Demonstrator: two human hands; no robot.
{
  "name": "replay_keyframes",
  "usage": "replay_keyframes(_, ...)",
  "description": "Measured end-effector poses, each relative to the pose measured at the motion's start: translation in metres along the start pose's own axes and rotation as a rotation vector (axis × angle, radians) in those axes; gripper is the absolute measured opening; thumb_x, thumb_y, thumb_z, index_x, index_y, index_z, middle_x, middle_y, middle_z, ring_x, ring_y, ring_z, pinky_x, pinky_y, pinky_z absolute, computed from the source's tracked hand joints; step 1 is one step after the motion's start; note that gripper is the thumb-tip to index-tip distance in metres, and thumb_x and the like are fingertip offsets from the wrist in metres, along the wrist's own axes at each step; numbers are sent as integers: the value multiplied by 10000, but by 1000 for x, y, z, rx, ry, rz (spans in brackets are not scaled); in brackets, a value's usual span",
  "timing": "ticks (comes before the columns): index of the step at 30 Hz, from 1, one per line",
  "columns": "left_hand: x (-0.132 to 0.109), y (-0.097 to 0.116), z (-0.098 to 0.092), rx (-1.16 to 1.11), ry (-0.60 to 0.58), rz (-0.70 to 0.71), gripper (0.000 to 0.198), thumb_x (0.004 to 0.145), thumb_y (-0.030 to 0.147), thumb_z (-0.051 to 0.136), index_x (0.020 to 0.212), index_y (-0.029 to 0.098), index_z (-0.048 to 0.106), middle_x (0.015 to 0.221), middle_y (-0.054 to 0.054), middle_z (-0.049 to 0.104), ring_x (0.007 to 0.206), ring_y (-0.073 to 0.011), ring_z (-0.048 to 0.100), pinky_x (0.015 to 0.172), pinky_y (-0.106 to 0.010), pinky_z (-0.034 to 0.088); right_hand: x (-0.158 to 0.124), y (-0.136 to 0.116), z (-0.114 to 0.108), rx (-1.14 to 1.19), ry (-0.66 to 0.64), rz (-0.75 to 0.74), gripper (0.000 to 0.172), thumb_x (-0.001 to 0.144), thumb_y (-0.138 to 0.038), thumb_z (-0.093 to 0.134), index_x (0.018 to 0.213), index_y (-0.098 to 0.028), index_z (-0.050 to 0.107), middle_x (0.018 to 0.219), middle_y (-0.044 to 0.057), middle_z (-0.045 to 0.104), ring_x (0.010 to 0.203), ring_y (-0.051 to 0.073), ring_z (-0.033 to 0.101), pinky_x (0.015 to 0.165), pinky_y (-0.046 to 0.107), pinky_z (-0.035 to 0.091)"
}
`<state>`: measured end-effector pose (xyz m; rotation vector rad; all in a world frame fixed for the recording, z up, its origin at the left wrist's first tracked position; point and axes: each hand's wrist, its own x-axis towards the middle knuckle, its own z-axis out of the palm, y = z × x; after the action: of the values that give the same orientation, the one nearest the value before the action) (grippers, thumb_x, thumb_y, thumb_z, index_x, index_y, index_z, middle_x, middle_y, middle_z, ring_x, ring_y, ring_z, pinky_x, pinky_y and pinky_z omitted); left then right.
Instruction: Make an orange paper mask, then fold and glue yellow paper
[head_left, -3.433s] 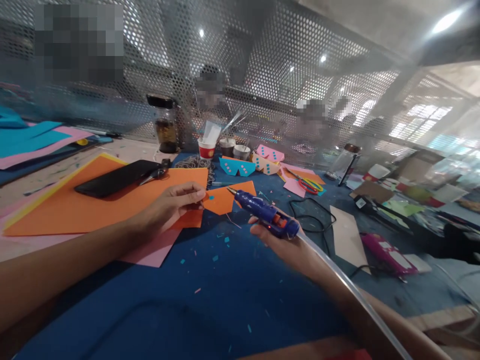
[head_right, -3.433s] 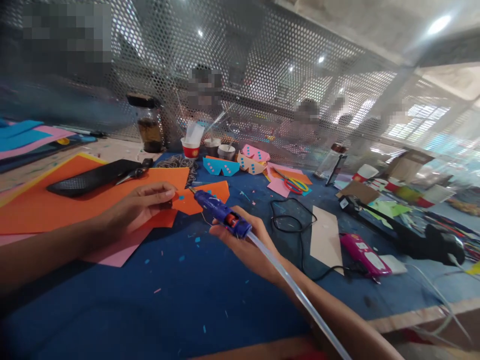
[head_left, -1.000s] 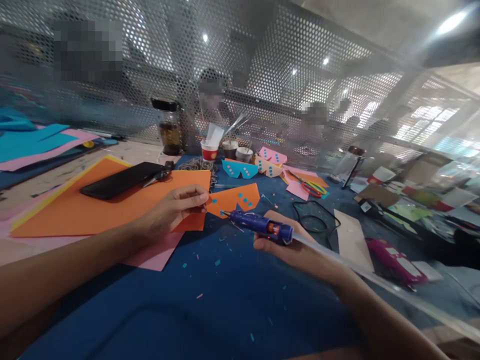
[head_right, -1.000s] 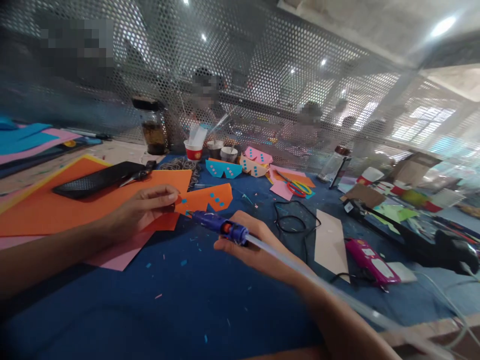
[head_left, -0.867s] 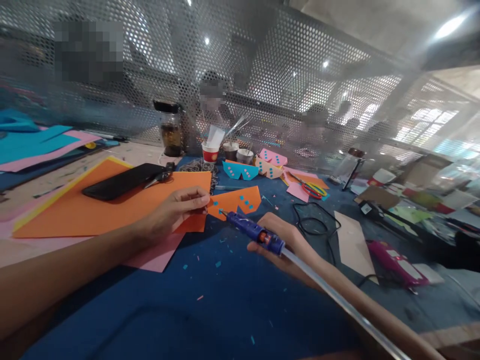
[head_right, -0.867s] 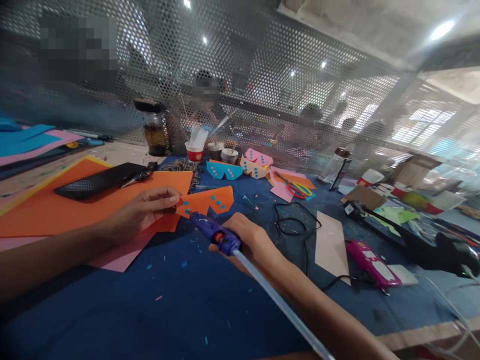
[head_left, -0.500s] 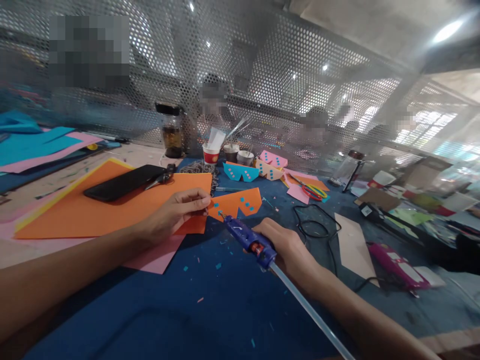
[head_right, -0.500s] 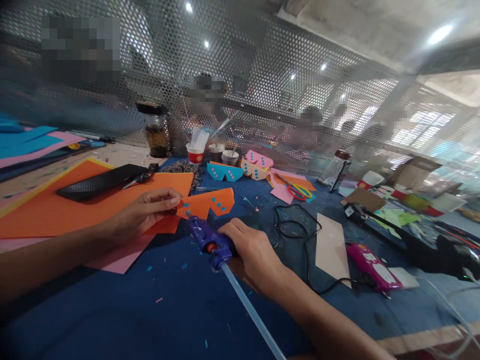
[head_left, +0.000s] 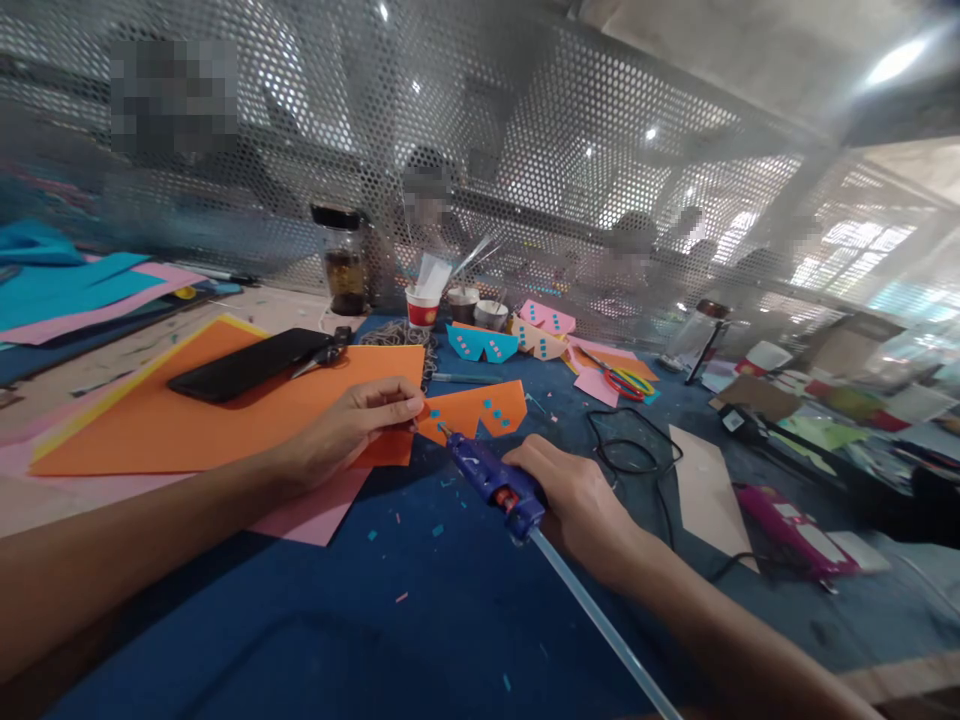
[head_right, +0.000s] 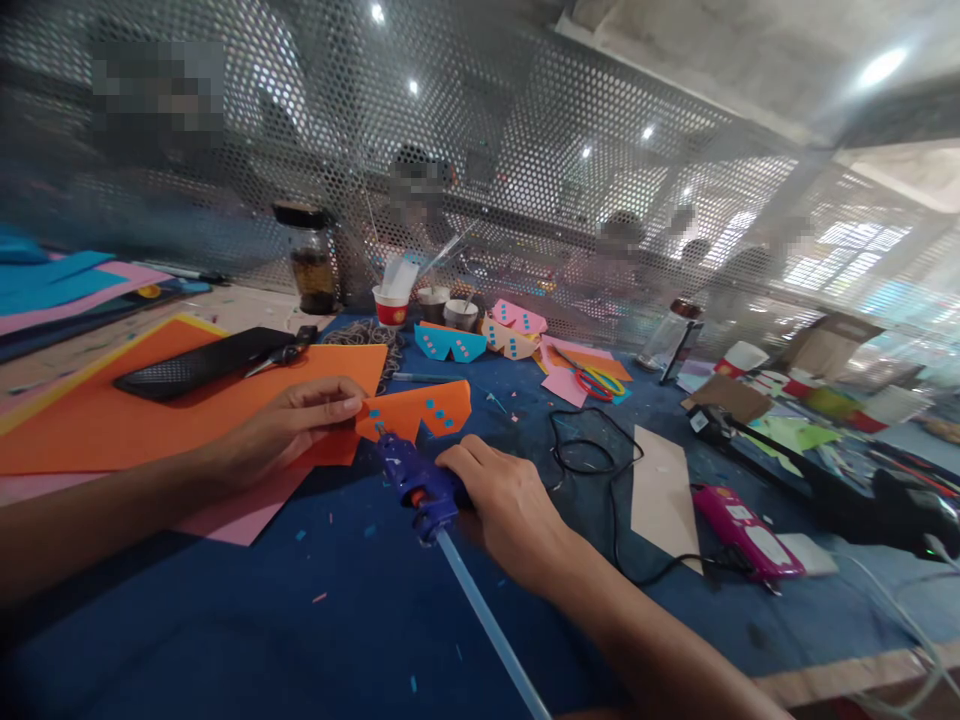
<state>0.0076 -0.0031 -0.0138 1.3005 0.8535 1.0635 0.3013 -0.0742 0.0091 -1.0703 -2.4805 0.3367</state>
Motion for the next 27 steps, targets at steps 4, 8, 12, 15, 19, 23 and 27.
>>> replay_keyframes(4,0,-1,-1,10,3,-16,228,811,413,824,821,214,713,790,17,621,781,-140,575,730,-269,438,-1,0,-1,-18,7,-3,345,855,-32,589,1141,-225,579,1064,31,617,862,169,609,751,268,420)
replay_keyframes(8,-1,0,-1,29,-5,-13,244,825,432,810,809,215,699,790,14,622,774,-140,578,713,-263,452,-1,0,-2,-37,11,-9,271,901,-70,607,1125,-221,584,1050,31,616,826,159,595,727,261,414)
replay_keyframes(12,-2,0,0,42,-5,-8,245,825,434,807,816,216,696,787,4,631,753,-149,580,684,-269,465,0,-1,-3,-58,10,-21,249,925,-79,607,1131,-216,587,1052,37,620,832,158,596,732,259,417)
replay_keyframes(15,-2,0,1,36,-4,-8,241,830,427,802,822,211,696,798,-3,642,759,-154,589,692,-275,476,0,-2,-3,-79,5,-25,245,933,-85,604,1141,-214,587,1049,39,622,832,159,601,723,258,418)
replay_keyframes(19,-3,2,3,28,-9,0,216,840,403,793,814,208,702,781,0,636,747,-147,584,690,-268,472,1,-2,-3,-88,8,-28,238,940,-93,606,1142,-219,588,1060,44,627,858,166,608,739,261,430)
replay_keyframes(23,-3,2,4,32,-1,-1,226,827,410,802,811,205,708,790,-10,645,751,-156,588,687,-273,476,2,-2,-3,-100,5,-37,243,937,-93,617,1142,-219,587,1062,47,630,863,170,611,749,264,435)
replay_keyframes(27,-2,1,2,23,-4,-11,234,824,412,810,820,204,705,780,-1,636,734,-148,580,670,-262,469,2,-2,-2,-125,2,-34,237,926,-90,633,1124,-213,594,1051,46,628,847,168,611,743,265,433)
